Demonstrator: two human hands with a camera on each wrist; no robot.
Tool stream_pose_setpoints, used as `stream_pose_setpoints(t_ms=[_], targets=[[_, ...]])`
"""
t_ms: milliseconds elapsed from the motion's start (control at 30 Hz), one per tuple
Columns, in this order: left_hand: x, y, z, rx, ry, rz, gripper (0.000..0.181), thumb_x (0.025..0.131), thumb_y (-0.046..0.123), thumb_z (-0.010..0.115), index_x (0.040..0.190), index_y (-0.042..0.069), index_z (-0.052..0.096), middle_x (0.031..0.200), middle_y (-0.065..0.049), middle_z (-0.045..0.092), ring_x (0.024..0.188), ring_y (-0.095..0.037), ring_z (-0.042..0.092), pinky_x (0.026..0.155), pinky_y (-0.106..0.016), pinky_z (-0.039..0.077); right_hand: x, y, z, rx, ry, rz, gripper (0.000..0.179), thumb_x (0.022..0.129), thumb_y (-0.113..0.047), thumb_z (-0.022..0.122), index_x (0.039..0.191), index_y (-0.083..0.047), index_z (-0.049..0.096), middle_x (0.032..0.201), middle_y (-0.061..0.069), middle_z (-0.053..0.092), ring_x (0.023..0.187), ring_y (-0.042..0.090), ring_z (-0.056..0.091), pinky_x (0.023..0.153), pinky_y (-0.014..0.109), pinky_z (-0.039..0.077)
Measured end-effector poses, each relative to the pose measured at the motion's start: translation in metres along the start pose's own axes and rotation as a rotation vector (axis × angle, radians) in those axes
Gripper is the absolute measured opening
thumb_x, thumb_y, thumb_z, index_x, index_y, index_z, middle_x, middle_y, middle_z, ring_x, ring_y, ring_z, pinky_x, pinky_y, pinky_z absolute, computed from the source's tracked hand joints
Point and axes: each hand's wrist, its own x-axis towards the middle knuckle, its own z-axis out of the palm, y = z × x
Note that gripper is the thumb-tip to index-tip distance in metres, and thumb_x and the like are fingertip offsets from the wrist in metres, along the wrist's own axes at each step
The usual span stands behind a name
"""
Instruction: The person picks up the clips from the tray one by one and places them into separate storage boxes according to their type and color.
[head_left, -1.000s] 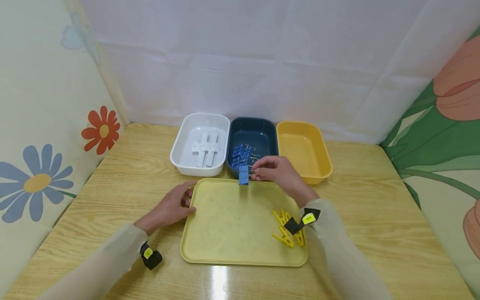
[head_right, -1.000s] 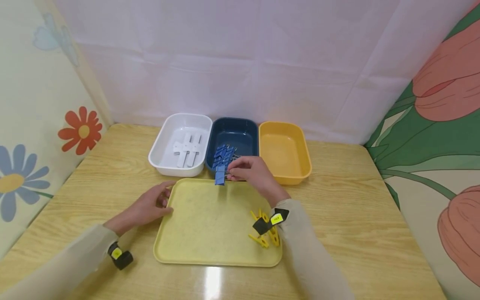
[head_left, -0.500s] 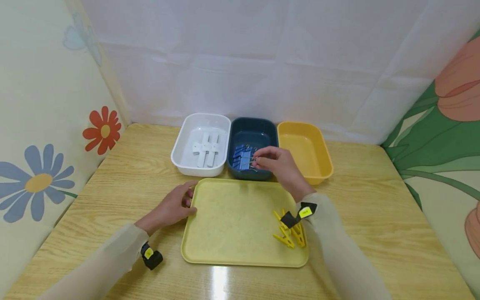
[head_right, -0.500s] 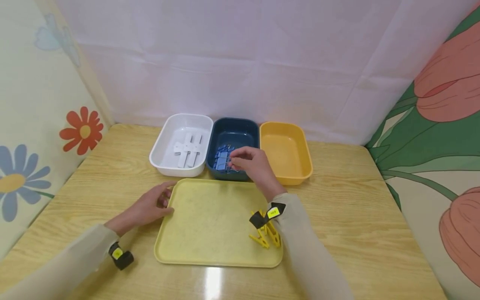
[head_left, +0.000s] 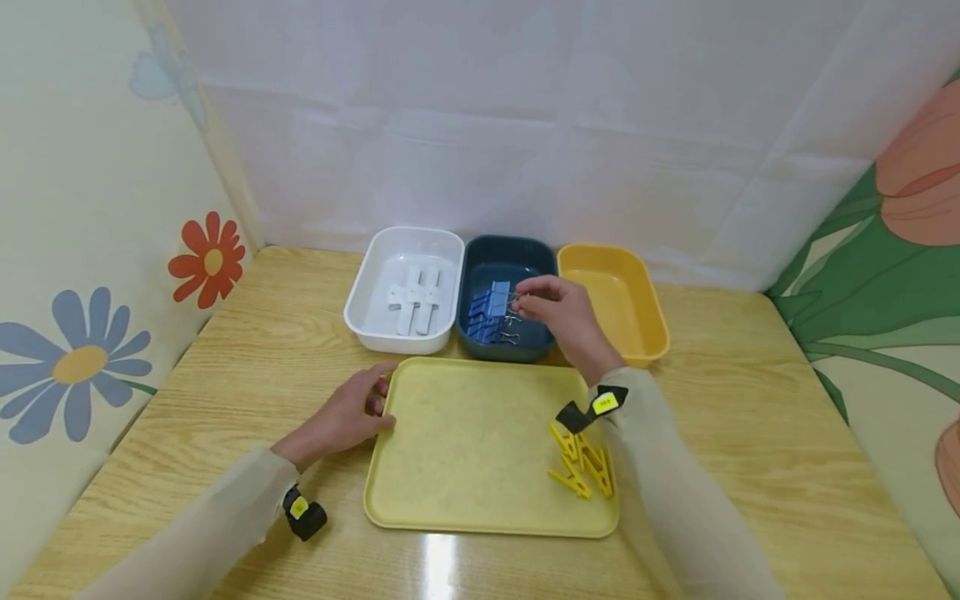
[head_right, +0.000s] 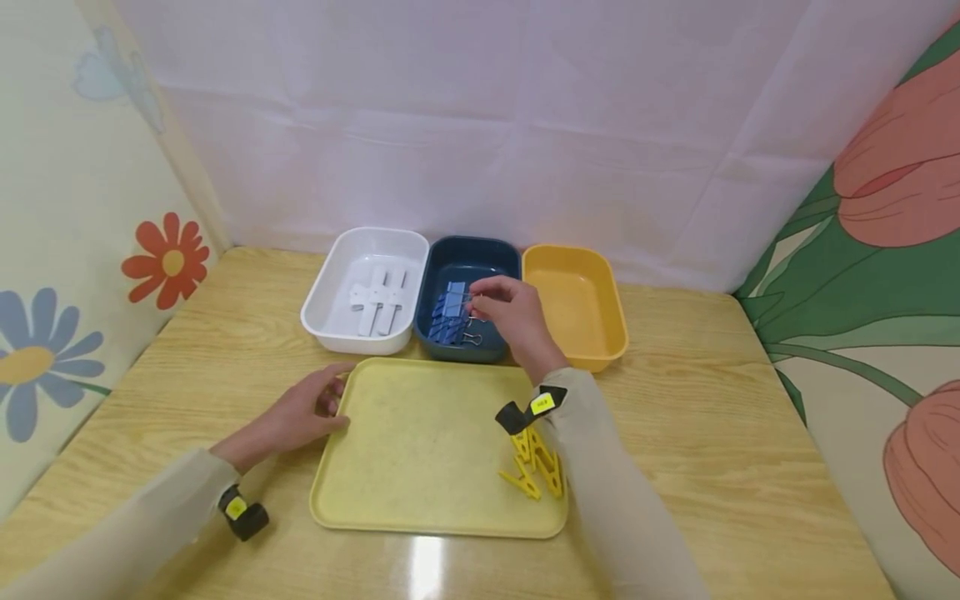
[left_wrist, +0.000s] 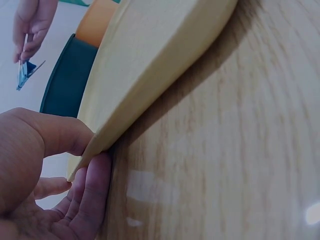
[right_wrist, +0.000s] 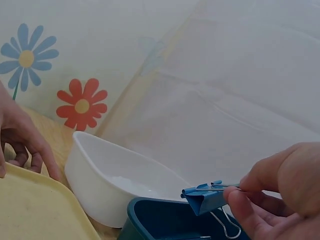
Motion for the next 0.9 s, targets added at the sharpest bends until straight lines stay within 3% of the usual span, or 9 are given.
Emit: stream_pose_setpoints(t_ms=[167,333,567,900], targets=[[0.0,0.0,0.0,-0.005,-0.002,-0.004,0.076,0.079,-0.001,0.069,0.146,0.002,0.034,0.103,-0.012,0.05,0.081,-0.017,0.051,0.067,-0.022,0.044,0.007,-0.001,0.001,-0.017,0.021,0.026,0.024,0.094,-0.017,0.061,0.117,-0.01,0.066,0.113,0.006,0.066,0.102,0.019,0.065,0.095,0.031,0.052],[0.0,0.001,0.0,0.002,-0.004,-0.007,0.075,0.079,0.0,0.069,0.146,0.002,0.034,0.103,-0.012,0.05,0.082,-0.017,0.051,0.069,-0.023,0.044,0.014,-0.002,0.001,-0.014,0.032,0.037,0.024,0.094,-0.017,0.061,0.117,-0.011,0.066,0.113,0.006,0.066,0.109,0.025,0.063,0.097,0.032,0.051],[-0.001,0.001,-0.001,0.016,0.008,0.007,0.074,0.079,0.0,0.07,0.145,0.002,0.036,0.102,-0.011,0.05,0.081,-0.016,0.05,0.07,-0.023,0.043,0.023,-0.005,0.003,-0.032,0.058,0.066,0.021,0.094,-0.018,0.061,0.114,-0.015,0.067,0.113,0.003,0.066,0.104,0.019,0.064,0.099,0.033,0.05],[-0.001,0.001,0.0,-0.019,0.006,0.019,0.074,0.078,-0.002,0.069,0.145,0.001,0.036,0.102,-0.012,0.051,0.08,-0.016,0.051,0.068,-0.022,0.044,0.036,-0.005,0.006,-0.003,0.102,0.067,0.019,0.092,-0.012,0.063,0.111,-0.012,0.068,0.113,0.007,0.066,0.1,0.019,0.066,0.099,0.037,0.05]])
